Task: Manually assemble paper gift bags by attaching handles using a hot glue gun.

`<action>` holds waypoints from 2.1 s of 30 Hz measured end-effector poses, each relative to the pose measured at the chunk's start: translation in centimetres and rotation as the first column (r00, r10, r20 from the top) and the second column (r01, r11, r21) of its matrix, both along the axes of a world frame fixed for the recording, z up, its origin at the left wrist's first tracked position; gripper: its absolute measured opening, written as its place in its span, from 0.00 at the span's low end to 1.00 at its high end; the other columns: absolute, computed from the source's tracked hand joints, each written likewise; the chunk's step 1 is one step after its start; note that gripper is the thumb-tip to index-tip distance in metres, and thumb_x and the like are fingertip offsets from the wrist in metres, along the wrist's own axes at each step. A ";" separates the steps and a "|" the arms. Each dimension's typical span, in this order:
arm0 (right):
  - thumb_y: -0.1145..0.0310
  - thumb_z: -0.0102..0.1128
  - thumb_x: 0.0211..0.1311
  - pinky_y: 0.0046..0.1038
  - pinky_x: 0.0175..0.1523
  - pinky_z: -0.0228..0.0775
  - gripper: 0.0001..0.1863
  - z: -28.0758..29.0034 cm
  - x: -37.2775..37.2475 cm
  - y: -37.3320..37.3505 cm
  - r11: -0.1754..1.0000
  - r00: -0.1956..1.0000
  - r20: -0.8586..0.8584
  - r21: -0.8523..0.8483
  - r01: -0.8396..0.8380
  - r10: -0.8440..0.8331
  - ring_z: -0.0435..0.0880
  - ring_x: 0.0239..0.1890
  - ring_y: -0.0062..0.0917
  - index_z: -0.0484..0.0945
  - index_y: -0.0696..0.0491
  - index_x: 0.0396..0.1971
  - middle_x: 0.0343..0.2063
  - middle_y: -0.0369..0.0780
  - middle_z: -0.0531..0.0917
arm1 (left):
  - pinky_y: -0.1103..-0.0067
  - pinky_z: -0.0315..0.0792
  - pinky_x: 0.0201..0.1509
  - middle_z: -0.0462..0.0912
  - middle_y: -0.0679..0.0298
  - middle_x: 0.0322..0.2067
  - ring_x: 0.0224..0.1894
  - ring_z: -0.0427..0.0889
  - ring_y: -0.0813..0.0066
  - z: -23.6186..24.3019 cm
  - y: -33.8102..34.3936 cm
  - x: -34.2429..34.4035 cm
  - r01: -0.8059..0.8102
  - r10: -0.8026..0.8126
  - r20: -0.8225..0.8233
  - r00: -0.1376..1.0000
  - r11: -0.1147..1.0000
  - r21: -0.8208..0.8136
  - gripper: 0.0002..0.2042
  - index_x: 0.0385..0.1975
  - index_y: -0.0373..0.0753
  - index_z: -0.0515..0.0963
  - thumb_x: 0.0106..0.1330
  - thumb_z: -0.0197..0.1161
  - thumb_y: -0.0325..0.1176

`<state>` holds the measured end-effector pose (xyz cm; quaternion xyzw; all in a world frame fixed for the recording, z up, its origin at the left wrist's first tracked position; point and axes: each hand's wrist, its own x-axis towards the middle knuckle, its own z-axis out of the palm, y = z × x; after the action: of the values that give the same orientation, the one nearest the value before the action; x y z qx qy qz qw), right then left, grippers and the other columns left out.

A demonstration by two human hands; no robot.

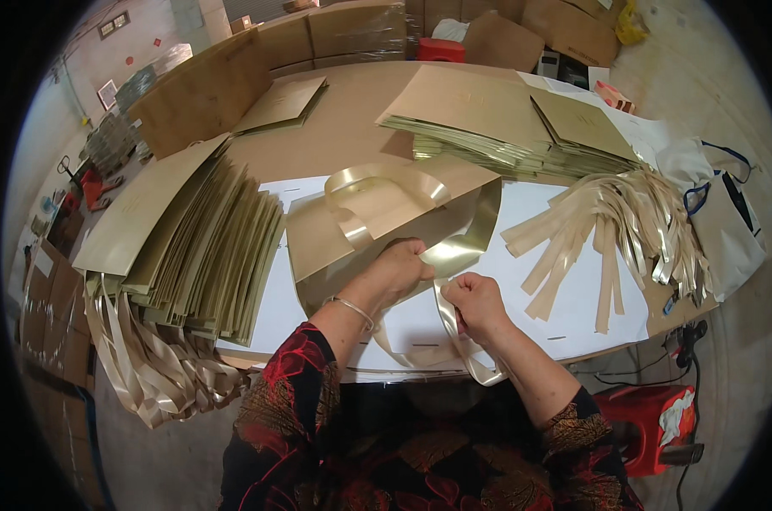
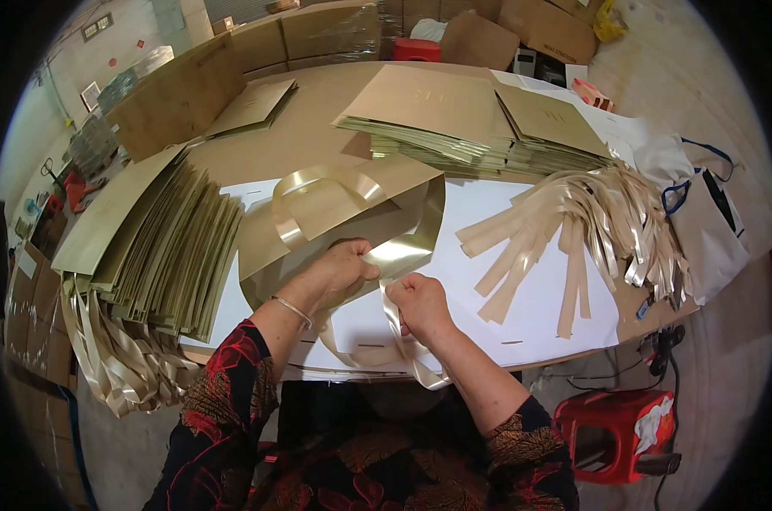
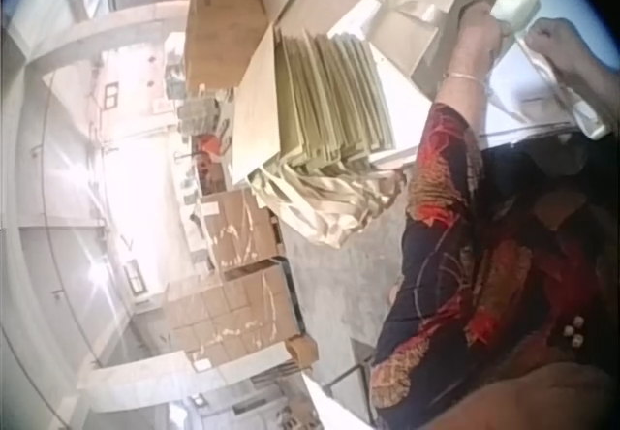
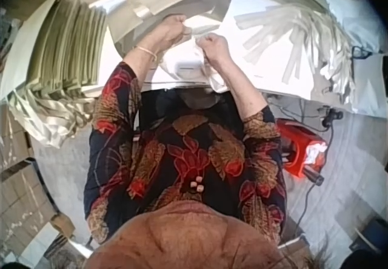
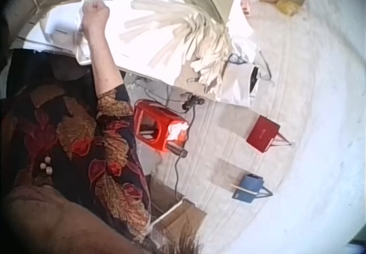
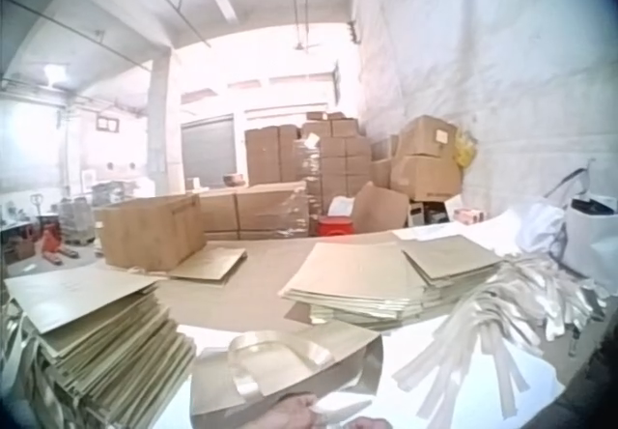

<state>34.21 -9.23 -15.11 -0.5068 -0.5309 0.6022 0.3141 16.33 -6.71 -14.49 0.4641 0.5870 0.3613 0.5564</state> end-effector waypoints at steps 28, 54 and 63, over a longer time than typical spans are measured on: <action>0.69 0.59 0.55 0.39 0.36 0.74 0.36 4.0 2.1 -7.7 0.835 0.629 0.744 0.184 -0.519 0.227 0.83 0.30 0.42 0.58 0.56 0.64 0.27 0.48 0.82 | 0.76 0.71 0.46 0.79 0.58 0.38 0.41 0.76 0.71 -0.2 0.0 -0.3 -0.033 0.039 -0.146 0.989 0.999 0.042 0.19 0.44 0.30 0.75 0.50 0.66 0.26; 0.59 0.55 0.65 0.41 0.33 0.70 0.15 -2.1 3.1 5.1 0.795 0.839 0.371 0.596 0.114 -0.398 0.79 0.25 0.46 0.73 0.57 0.30 0.20 0.49 0.80 | 0.59 0.76 0.37 0.81 0.48 0.28 0.31 0.81 0.47 0.0 -10.7 -6.0 0.100 0.194 -0.908 0.370 0.964 0.247 0.13 0.37 0.35 0.75 0.65 0.52 0.38; 0.62 0.56 0.60 0.43 0.36 0.71 0.14 -1.3 2.8 4.8 0.827 0.730 0.536 0.557 0.073 -0.425 0.79 0.28 0.49 0.73 0.58 0.23 0.21 0.51 0.80 | 0.61 0.69 0.52 0.80 0.60 0.33 0.43 0.78 0.58 -0.8 -13.0 -8.0 0.513 0.326 -0.775 0.541 0.602 0.612 0.08 0.32 0.40 0.77 0.51 0.64 0.25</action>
<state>36.98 -4.43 -16.37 -0.6501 -0.6664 0.1847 0.3150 8.29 -19.67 -15.32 0.8057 0.5213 0.2785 -0.0396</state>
